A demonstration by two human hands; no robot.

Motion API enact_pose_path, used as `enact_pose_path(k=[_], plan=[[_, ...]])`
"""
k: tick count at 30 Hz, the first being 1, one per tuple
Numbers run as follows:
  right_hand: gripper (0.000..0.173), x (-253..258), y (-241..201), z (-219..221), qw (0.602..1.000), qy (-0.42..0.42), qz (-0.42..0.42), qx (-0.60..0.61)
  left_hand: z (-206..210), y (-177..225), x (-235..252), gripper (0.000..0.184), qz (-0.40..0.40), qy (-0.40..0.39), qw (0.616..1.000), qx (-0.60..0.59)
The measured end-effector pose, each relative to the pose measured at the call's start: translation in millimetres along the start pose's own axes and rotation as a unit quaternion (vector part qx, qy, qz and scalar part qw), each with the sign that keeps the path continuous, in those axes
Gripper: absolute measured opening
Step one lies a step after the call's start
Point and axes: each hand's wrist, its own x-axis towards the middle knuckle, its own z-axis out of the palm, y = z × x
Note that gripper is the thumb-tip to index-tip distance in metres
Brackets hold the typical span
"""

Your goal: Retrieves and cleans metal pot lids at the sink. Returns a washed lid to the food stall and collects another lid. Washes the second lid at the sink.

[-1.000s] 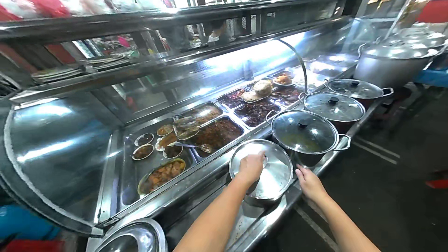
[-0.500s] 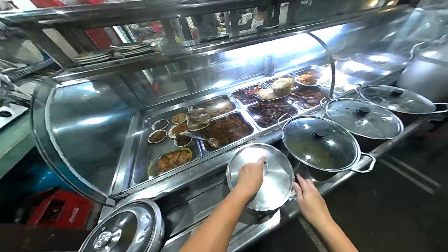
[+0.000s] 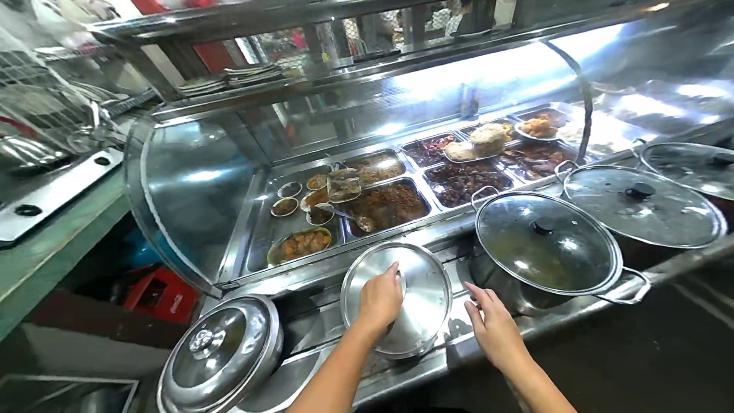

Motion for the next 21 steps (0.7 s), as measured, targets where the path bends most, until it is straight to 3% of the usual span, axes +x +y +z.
enact_pose_path(k=[4, 11, 16, 21], plan=[[0.038, -0.1, 1.6, -0.1, 0.998, 0.029, -0.036, 0.036, 7.0, -15.4, 9.7, 0.038, 0.039, 0.025, 0.970, -0.238], [0.035, -9.7, 19.7, -18.7, 0.991, 0.105, -0.061, 0.061, -60.1, -2.8, 1.7, 0.032, -0.007, 0.063, 0.900, -0.430], [0.038, -18.6, 35.4, -29.5, 0.982, 0.166, -0.063, 0.071, -84.6, -11.5, 1.4, 0.030, -0.031, 0.091, 0.858, -0.505], [0.042, -25.1, 45.8, -36.4, 0.973, 0.213, -0.063, 0.066, -78.3, -16.2, -2.5, 0.028, -0.044, 0.127, 0.853, -0.504]])
